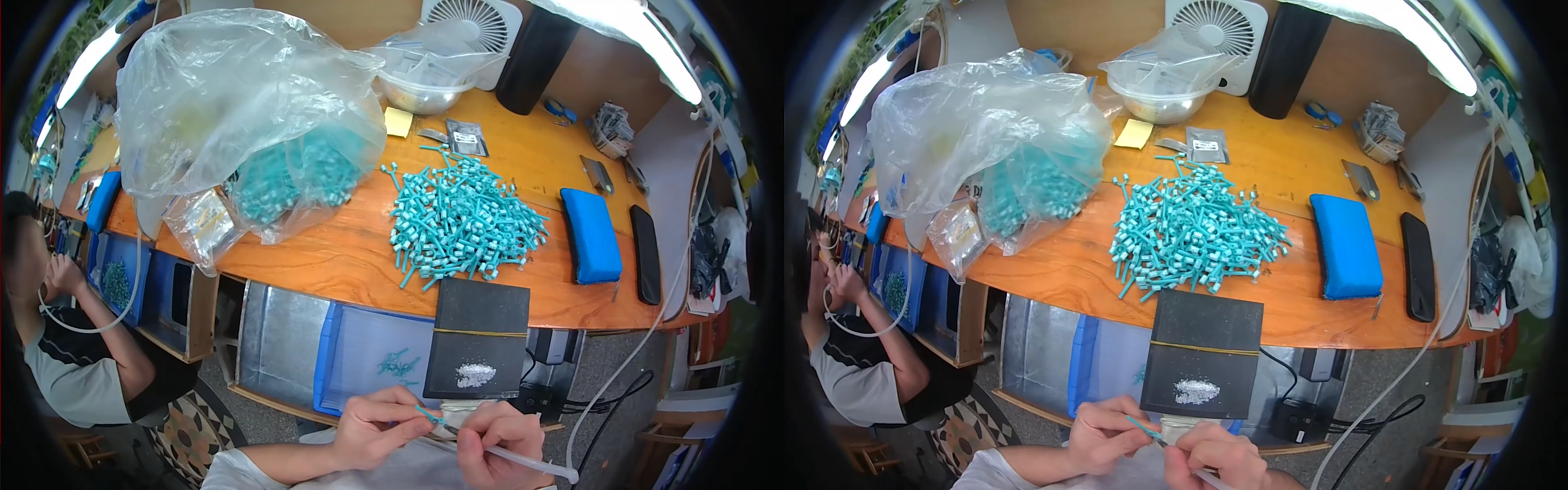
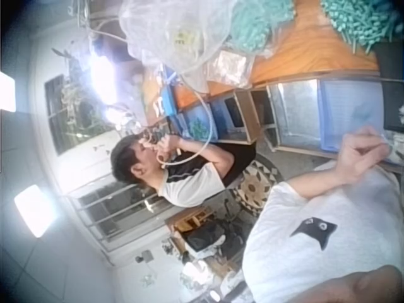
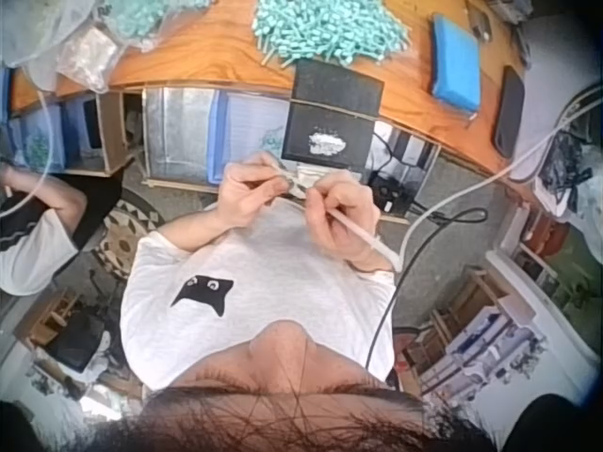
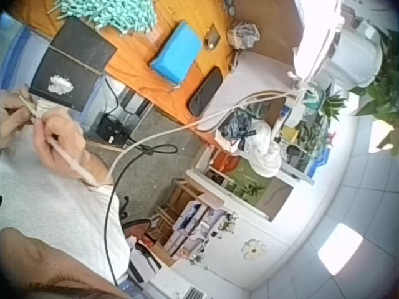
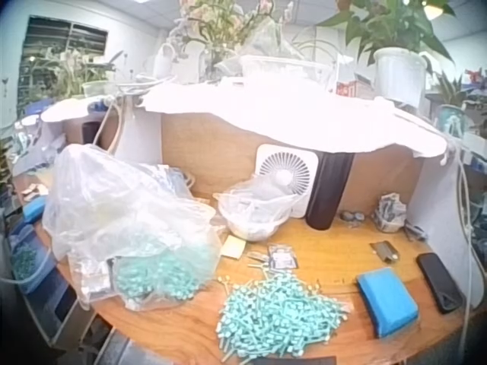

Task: Using tweezers to assemble small green components with white powder at a workstation.

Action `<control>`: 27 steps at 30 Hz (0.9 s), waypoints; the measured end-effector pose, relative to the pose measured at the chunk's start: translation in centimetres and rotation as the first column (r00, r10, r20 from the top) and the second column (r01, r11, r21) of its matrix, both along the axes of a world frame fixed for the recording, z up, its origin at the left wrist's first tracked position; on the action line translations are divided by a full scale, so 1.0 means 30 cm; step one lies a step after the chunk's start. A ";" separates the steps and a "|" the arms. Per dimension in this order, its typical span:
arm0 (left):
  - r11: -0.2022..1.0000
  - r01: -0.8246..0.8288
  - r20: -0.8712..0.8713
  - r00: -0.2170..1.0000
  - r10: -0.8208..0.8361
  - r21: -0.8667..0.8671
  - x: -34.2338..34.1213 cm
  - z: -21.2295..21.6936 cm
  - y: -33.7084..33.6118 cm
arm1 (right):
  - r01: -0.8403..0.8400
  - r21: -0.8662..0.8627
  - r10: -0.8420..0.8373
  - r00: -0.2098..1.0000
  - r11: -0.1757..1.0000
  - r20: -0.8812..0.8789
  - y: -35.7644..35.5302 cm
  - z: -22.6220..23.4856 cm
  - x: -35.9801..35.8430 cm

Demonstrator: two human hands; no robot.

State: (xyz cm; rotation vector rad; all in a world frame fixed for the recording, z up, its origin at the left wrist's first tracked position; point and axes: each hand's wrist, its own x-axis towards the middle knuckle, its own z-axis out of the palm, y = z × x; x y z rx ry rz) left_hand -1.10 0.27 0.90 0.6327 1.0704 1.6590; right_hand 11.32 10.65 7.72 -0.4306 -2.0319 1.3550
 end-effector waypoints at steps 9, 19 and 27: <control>0.999 0.031 0.133 0.991 -0.030 -0.010 0.013 -0.022 -0.008 | 0.105 0.037 -0.101 0.990 0.994 -0.096 0.033 0.014 0.024; 0.997 0.072 0.273 0.960 -0.064 -0.021 0.016 -0.031 -0.011 | 0.409 0.092 -0.403 0.912 0.908 -0.078 0.063 -0.037 0.002; 0.998 0.058 0.294 0.954 -0.056 0.003 0.016 -0.033 -0.008 | 0.430 0.101 -0.426 0.903 0.897 -0.056 0.064 -0.029 0.002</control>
